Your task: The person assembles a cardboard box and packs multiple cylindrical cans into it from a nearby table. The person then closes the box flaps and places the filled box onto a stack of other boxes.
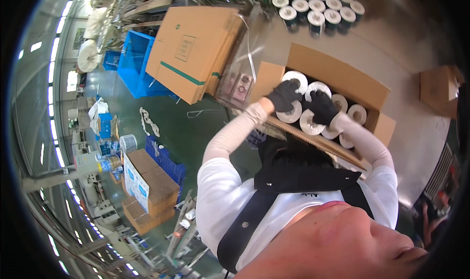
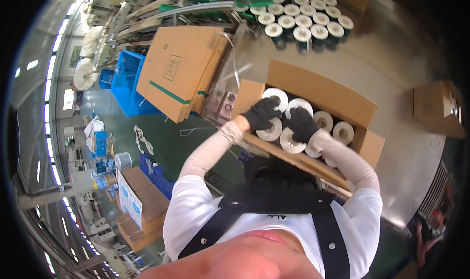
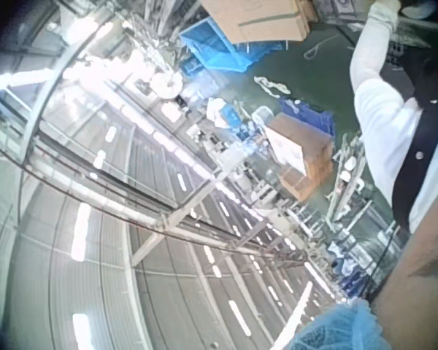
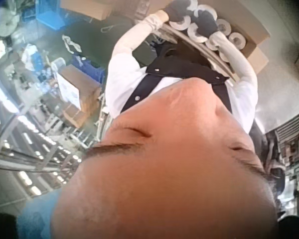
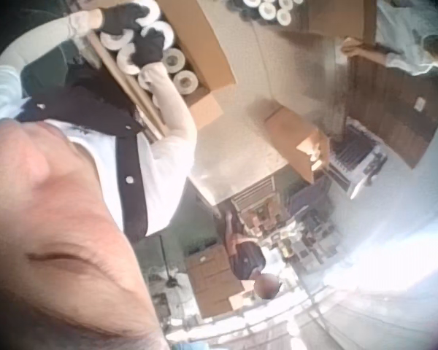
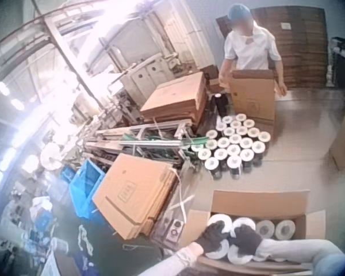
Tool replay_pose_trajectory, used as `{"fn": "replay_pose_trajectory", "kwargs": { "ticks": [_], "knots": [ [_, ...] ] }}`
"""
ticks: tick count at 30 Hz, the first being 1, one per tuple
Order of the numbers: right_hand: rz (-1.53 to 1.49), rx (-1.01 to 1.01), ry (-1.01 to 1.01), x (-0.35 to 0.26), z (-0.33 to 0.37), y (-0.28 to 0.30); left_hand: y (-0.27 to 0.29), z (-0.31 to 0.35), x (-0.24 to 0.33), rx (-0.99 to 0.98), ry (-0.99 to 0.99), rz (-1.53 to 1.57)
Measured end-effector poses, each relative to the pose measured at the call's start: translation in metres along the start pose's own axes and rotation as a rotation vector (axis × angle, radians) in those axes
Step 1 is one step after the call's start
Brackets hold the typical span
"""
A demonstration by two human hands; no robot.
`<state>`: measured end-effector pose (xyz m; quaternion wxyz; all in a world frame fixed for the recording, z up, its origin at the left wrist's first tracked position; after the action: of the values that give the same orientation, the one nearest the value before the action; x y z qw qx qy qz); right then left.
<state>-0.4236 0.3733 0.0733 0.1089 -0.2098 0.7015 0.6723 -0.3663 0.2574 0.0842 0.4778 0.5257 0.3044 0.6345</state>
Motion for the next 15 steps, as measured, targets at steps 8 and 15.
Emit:
{"fn": "replay_pose_trajectory", "kwargs": {
  "ticks": [8, 15],
  "knots": [
    [-0.181, 0.691, -0.467, 0.187, -0.023, 0.089, 0.074, -0.047, -0.173, 0.506, 0.329, 0.647],
    [-0.062, 0.111, -0.738, 0.308, -0.063, -0.018, 0.030, -0.166, -0.283, 0.501, 0.360, 0.255]
  ]
}}
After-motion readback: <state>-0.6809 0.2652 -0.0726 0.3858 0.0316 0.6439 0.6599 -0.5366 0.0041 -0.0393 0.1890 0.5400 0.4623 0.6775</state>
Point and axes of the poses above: each hand's wrist, its own z-axis away from the middle knuckle, its own y-axis out of the back of the hand, x = y × z, the point moved 6 cm from there along -z, towards the middle knuckle, and after that the axes turned 7 degrees about y, right-handed, at the moved point
